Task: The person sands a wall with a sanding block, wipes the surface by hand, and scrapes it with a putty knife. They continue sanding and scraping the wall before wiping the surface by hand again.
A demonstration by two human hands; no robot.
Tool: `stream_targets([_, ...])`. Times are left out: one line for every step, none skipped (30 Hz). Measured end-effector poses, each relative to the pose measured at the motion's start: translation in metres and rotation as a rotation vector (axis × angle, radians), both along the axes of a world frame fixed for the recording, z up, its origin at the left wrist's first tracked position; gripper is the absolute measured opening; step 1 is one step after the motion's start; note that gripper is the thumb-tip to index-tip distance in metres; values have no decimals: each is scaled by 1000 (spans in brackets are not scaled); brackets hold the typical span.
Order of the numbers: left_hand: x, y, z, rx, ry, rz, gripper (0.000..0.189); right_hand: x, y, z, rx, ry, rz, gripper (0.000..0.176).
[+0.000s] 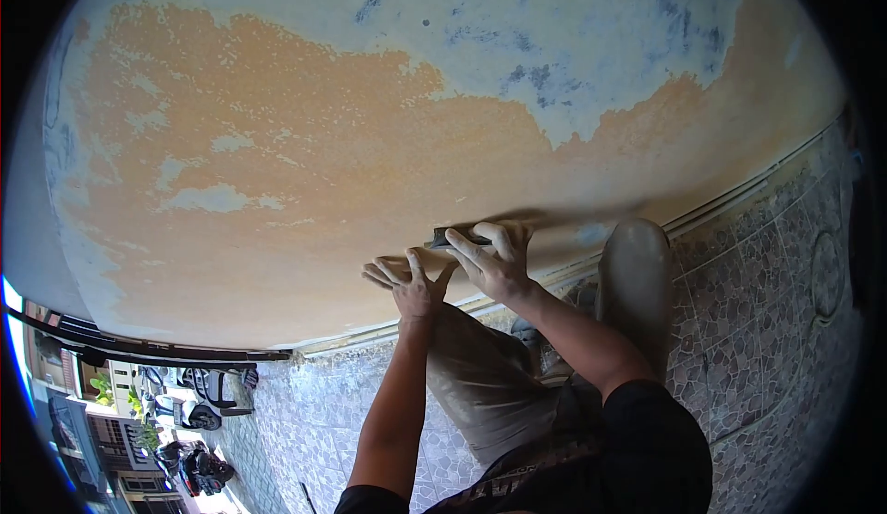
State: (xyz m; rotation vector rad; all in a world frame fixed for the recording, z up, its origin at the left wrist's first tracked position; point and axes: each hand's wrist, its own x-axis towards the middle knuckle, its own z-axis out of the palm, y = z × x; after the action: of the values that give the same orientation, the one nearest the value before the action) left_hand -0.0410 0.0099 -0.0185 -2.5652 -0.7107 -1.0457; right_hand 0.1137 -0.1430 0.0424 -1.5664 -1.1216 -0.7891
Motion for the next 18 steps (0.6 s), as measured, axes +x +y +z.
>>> stream_targets([1, 1, 4, -4, 3, -16, 122, 1, 2, 11, 69, 68, -28, 54])
stream_targets([-1, -2, 6, -18, 9, -24, 122, 5, 1, 21, 127, 141, -49, 55])
stream_targets([-3, -5, 5, -100, 50, 36, 122, 21, 0, 32, 262, 183, -70, 59])
stream_targets([-3, -4, 2, -109, 47, 40, 122, 33, -2, 45, 362, 245, -123, 63])
stream_targets([-1, -1, 1, -53, 7, -2, 122, 40, -3, 48, 397, 292, -92, 63])
stream_targets([1, 1, 0, 6, -35, -48, 122, 45, -4, 51, 436, 337, -64, 63])
stream_targets([0, -3, 2, -32, -12, -20, 124, 40, 1, 42, 429, 304, -59, 63])
stream_targets([1, -4, 4, -33, -20, -24, 124, 29, 6, 29, 423, 272, -51, 63])
stream_targets([1, -2, 3, -23, -22, -33, 124, 19, 1, 23, 249, 133, -64, 57])
stream_targets([0, 0, 1, -12, -23, -40, 124, 9, 2, 18, 131, 74, 23, 52])
stream_targets([1, 2, -2, 11, -35, -39, 125, 2, 0, 12, 69, 84, 45, 50])
stream_targets([3, 4, 0, 18, -29, -39, 125, -3, 2, 11, 11, 98, 66, 49])
stream_targets([4, 2, 3, 17, -33, -39, 125, 1, 0, 23, 52, 111, 32, 52])
stream_targets([1, -2, 4, 6, -30, -31, 125, 6, -3, 33, 83, 130, 3, 55])
stream_targets([-3, -8, 4, -132, 78, 92, 123, 18, -5, 45, 215, 200, -24, 59])
stream_targets([-2, -6, 3, -141, 79, 98, 123, 32, -8, 62, 330, 213, -109, 61])
stream_targets([0, -2, 3, -55, 51, 36, 126, 43, -9, 73, 425, 236, -132, 62])
stream_targets([2, -1, 3, 32, 22, -28, 129, 50, -9, 79, 520, 257, -158, 62])
